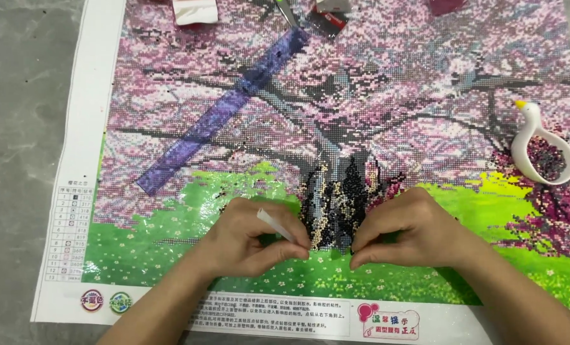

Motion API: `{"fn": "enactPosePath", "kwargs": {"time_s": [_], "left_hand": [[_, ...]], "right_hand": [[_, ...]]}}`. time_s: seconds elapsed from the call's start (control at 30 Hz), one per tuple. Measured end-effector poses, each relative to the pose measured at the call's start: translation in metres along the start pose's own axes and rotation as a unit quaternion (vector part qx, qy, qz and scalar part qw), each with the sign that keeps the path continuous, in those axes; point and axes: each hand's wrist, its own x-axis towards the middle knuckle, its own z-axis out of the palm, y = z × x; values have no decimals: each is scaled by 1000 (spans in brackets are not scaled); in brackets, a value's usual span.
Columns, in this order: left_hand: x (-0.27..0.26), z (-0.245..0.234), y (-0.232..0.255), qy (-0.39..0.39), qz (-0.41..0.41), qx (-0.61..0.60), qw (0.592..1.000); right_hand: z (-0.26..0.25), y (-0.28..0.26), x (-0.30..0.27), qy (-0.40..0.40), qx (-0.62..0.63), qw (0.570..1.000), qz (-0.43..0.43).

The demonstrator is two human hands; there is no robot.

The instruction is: Applying small resin diamonds to a coded adhesive canvas using a diamond applicator pen to create a mosaic artwork.

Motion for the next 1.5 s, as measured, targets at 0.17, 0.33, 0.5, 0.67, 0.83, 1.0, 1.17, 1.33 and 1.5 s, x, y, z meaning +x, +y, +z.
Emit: {"fn": "enactPosePath", "kwargs": {"time_s": [0.17, 0.33, 0.5, 0.67, 0.83, 1.0, 1.17, 1.33, 1.5], "left_hand": [[4, -5, 4, 12, 5, 29, 1000], [3, -13, 2, 17, -17, 0, 1000], [3, -16, 2, -1, -43, -3, 999], [5, -17, 5, -20, -13, -1, 1000], [4, -13, 0, -45, -7, -2, 999], [6, -14, 3, -55, -2, 5, 998], [5, -12, 0, -71, 16, -4, 997], [8, -12, 4, -78, 13, 20, 997], [9, -13, 5, -81, 28, 28, 996]], "right_hand": [[-1, -3, 1, 17, -8, 1000, -14], [1, -6, 4, 23, -3, 998, -60], [5, 0, 0, 10, -8, 996, -83], [6, 4, 0, 38, -33, 995, -91], [8, 6, 0, 52, -53, 992, -98], [9, 10, -1, 56, -55, 991, -111], [7, 7, 2, 60, -73, 990, -104], [6, 7, 1, 61, -81, 990, -103], [7, 7, 3, 62, -70, 990, -101]]}}
